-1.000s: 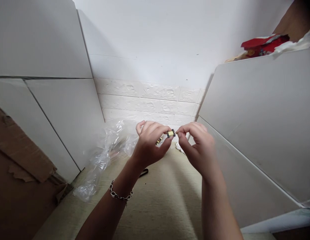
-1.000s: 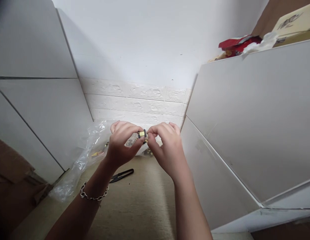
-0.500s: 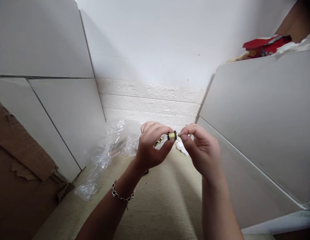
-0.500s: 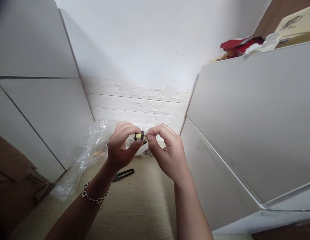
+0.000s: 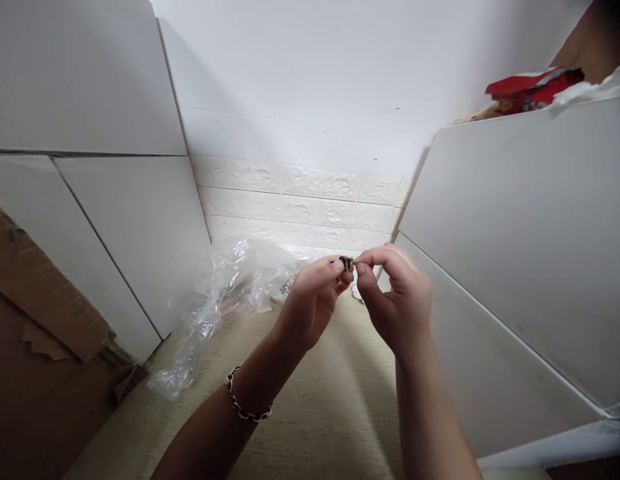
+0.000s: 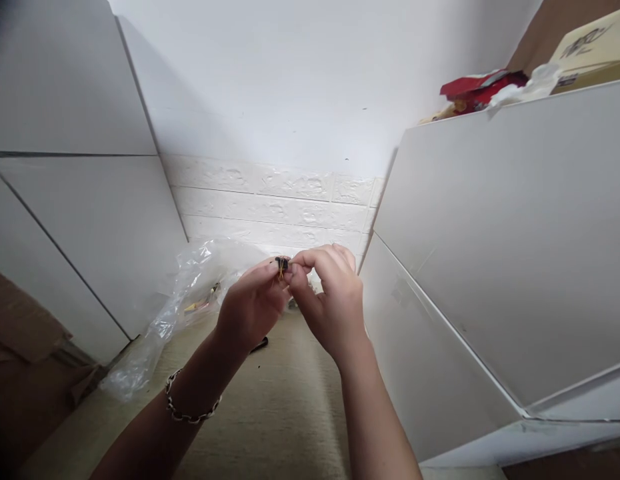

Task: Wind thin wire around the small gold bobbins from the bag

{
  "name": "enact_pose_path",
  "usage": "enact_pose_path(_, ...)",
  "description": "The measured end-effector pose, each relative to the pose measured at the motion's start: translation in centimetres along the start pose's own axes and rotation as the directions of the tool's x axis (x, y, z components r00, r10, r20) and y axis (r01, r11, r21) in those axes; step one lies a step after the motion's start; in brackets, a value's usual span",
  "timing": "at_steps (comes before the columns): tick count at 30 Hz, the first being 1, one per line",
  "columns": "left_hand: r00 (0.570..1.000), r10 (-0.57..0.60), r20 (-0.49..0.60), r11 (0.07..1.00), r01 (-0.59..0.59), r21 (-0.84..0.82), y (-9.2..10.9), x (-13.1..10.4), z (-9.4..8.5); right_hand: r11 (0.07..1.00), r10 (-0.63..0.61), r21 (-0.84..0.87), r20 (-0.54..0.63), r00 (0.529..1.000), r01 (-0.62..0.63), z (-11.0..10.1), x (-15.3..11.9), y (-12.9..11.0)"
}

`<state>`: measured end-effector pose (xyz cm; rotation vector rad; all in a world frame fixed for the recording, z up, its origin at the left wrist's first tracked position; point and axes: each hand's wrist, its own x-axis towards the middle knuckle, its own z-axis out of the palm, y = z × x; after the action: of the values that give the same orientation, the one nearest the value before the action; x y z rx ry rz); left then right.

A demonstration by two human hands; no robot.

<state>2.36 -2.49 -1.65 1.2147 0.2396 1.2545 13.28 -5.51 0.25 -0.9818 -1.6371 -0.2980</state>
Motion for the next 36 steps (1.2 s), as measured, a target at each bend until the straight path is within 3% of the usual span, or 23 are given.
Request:
enact_pose_path(3, 0.983, -0.186, -0.003, 0.978, 0.184, -0.102, 0.38, -0.13, 0.04, 0.993, -0.051, -0.109, -0.036, 0.998, 0.047, 0.38, -0.06, -0.03)
enact_pose_path(6, 0.971, -0.24, 0.01, 0.968, 0.24, -0.074, 0.68, -0.11, -0.16, 0.984, -0.062, -0.171, -0.06, 0.996, 0.051, 0.57, -0.13, -0.09)
enact_pose_path(21, 0.997, -0.044, 0.062, 0.996, 0.038, 0.086, 0.78, -0.01, -0.09, 0.993, -0.105, -0.064, -0.124, 0.987, 0.097, 0.61, -0.45, -0.57)
enact_pose_path(27, 0.994, 0.071, 0.079, 0.987, -0.081, 0.138, 0.73, -0.07, 0.13, 0.981, -0.179, -0.102, -0.167, 0.97, 0.164, 0.74, -0.8, -0.42)
enact_pose_path(36, 0.994, 0.101, 0.043, 0.99, -0.104, 0.093, 1.1, -0.26, 0.1, 0.966, -0.247, -0.13, -0.19, 0.95, 0.225, 0.9, -0.63, -0.29)
